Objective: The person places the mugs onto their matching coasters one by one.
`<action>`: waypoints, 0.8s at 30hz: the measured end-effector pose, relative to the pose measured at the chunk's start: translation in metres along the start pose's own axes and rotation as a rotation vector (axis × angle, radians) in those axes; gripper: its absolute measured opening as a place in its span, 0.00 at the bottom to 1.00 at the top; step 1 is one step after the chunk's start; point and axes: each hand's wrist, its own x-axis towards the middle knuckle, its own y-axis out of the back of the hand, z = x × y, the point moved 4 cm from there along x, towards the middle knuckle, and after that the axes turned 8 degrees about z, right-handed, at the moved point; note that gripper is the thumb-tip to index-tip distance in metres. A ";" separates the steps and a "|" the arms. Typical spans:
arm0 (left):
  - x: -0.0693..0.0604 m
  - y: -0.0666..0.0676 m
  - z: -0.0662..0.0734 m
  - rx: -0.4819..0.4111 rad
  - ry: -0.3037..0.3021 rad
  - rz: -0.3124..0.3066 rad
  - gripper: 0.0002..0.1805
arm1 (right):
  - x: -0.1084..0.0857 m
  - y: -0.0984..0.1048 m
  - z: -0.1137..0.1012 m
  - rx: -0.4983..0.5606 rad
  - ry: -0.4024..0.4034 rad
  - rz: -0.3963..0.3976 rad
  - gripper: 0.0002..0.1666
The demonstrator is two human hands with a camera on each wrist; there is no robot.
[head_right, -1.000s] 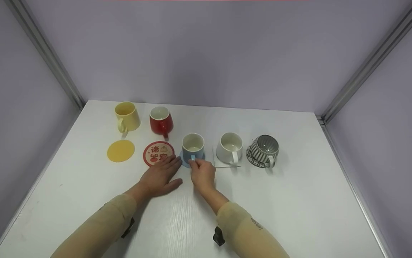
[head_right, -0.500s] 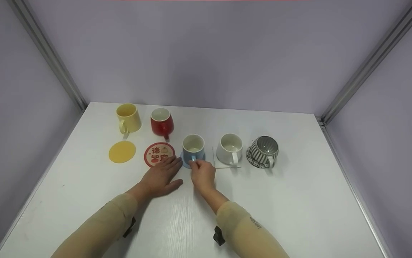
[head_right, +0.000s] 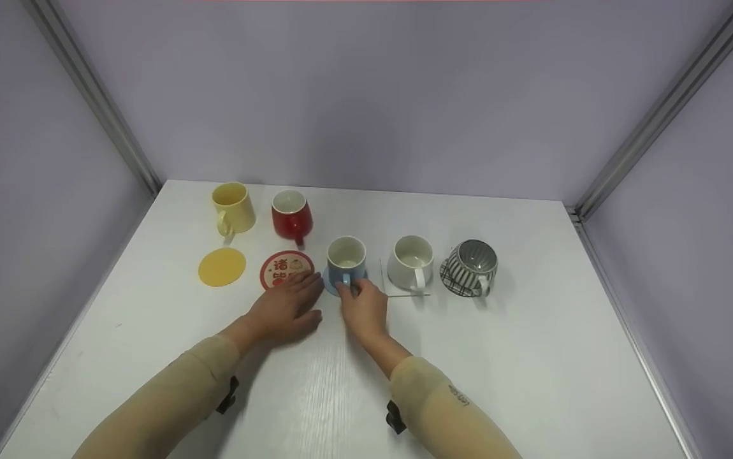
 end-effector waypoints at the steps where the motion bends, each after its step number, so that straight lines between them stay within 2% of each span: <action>1: -0.002 0.005 -0.002 -0.001 -0.004 0.005 0.40 | -0.001 0.001 -0.001 -0.004 0.020 0.012 0.21; 6: -0.008 0.026 -0.022 0.042 -0.012 0.035 0.39 | -0.008 0.005 -0.012 -0.045 0.183 0.080 0.29; 15: -0.021 0.063 -0.062 0.069 0.084 0.126 0.38 | -0.023 -0.004 -0.035 -0.188 0.547 0.102 0.33; 17: -0.024 0.069 -0.068 0.067 0.109 0.138 0.39 | -0.028 -0.009 -0.039 -0.211 0.620 0.069 0.33; 19: -0.026 0.075 -0.073 0.050 0.138 0.151 0.39 | -0.033 -0.016 -0.041 -0.255 0.688 0.002 0.35; 24: -0.029 0.082 -0.081 0.018 0.202 0.162 0.40 | -0.041 -0.039 -0.036 -0.453 0.766 -0.289 0.50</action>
